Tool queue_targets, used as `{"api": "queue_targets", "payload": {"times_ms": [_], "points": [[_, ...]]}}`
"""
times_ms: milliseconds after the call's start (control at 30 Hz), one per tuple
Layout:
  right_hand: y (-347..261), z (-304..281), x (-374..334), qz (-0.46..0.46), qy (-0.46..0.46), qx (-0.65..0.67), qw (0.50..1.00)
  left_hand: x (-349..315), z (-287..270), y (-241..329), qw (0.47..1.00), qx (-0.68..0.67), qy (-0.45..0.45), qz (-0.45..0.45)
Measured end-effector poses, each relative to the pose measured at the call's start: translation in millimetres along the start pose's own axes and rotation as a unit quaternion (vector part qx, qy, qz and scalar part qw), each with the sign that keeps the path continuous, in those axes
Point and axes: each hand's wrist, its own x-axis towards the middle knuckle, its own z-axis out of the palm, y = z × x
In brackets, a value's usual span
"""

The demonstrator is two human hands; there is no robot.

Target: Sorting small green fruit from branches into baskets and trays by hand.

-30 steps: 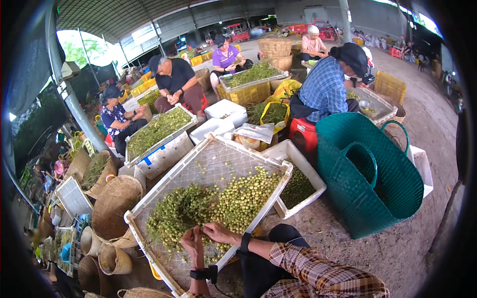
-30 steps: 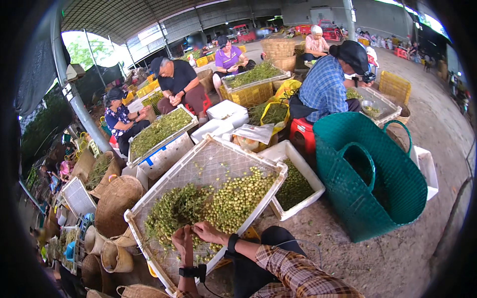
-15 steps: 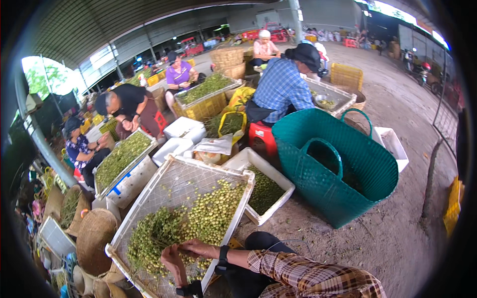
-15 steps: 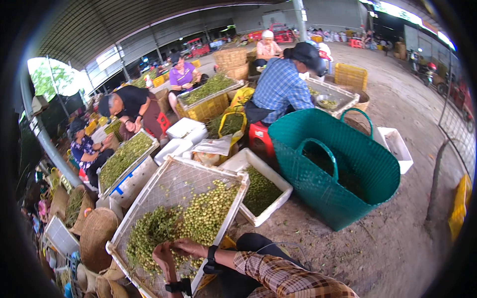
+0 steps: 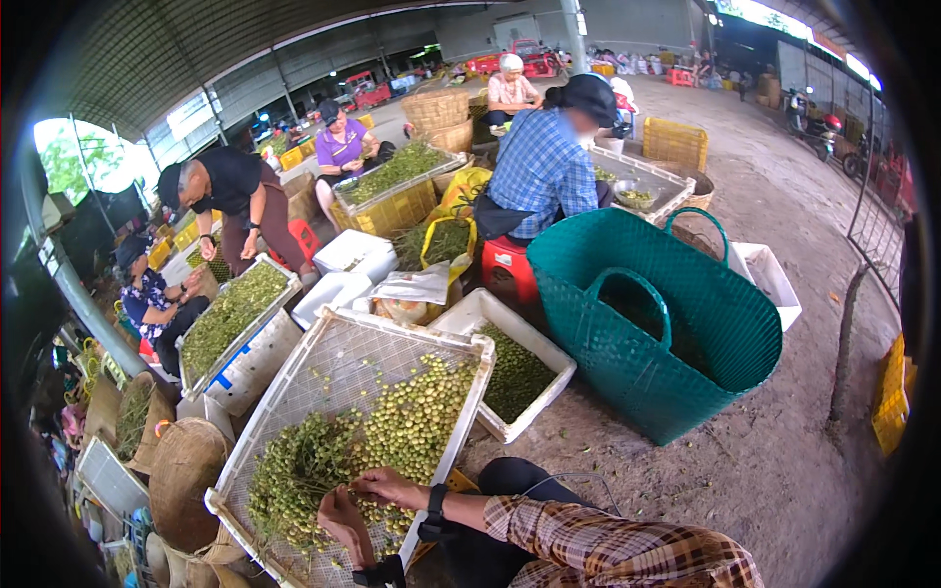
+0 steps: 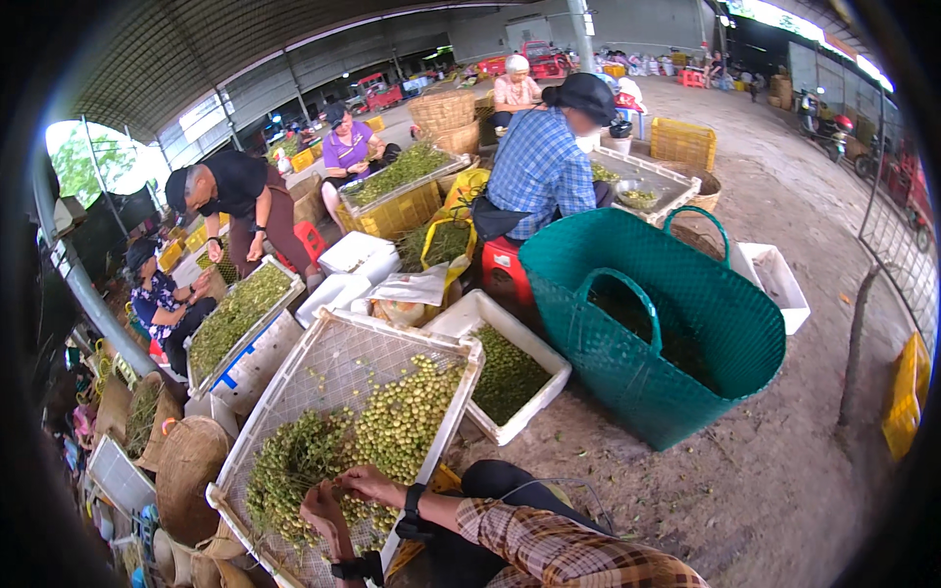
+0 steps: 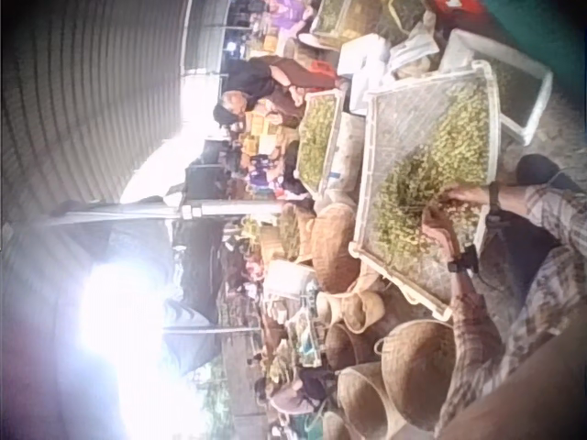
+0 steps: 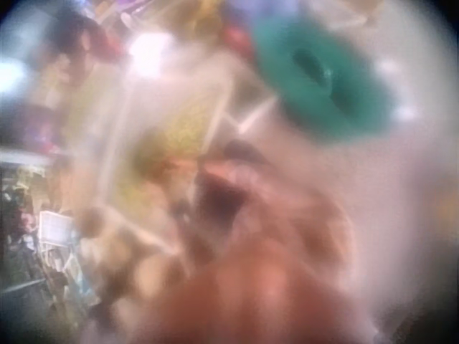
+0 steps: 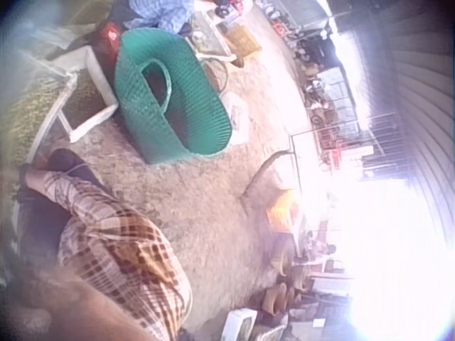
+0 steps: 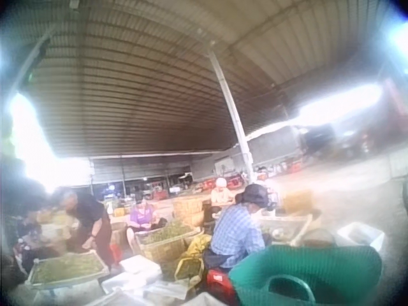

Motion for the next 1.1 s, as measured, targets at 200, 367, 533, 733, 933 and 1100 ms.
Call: {"api": "queue_targets", "payload": {"times_ms": [200, 367, 533, 733, 933, 1100], "points": [[-5, -6, -1, 0.055, -0.04, 0.133, 0.989, 13, -4, -11, 0.998, -0.043, -0.047, 0.019], [-1, -10, 3, 0.069, -0.054, 0.171, 0.981, 15, -6, 9, 0.992, 0.051, -0.061, 0.099], [0, -8, 1, 0.046, -0.057, 0.155, 0.985, 21, -11, 3, 0.997, 0.027, -0.033, 0.071], [-2, -4, -1, 0.065, -0.089, 0.137, 0.984, 21, -9, -11, 0.999, 0.023, 0.003, 0.049], [16, -13, 10, 0.08, -0.054, 0.011, 0.995, 28, -11, -74, 0.997, 0.059, 0.013, 0.049], [15, 0, 7, 0.086, -0.007, -0.023, 0.996, 9, -19, -39, 0.998, 0.046, 0.043, 0.001]]}}
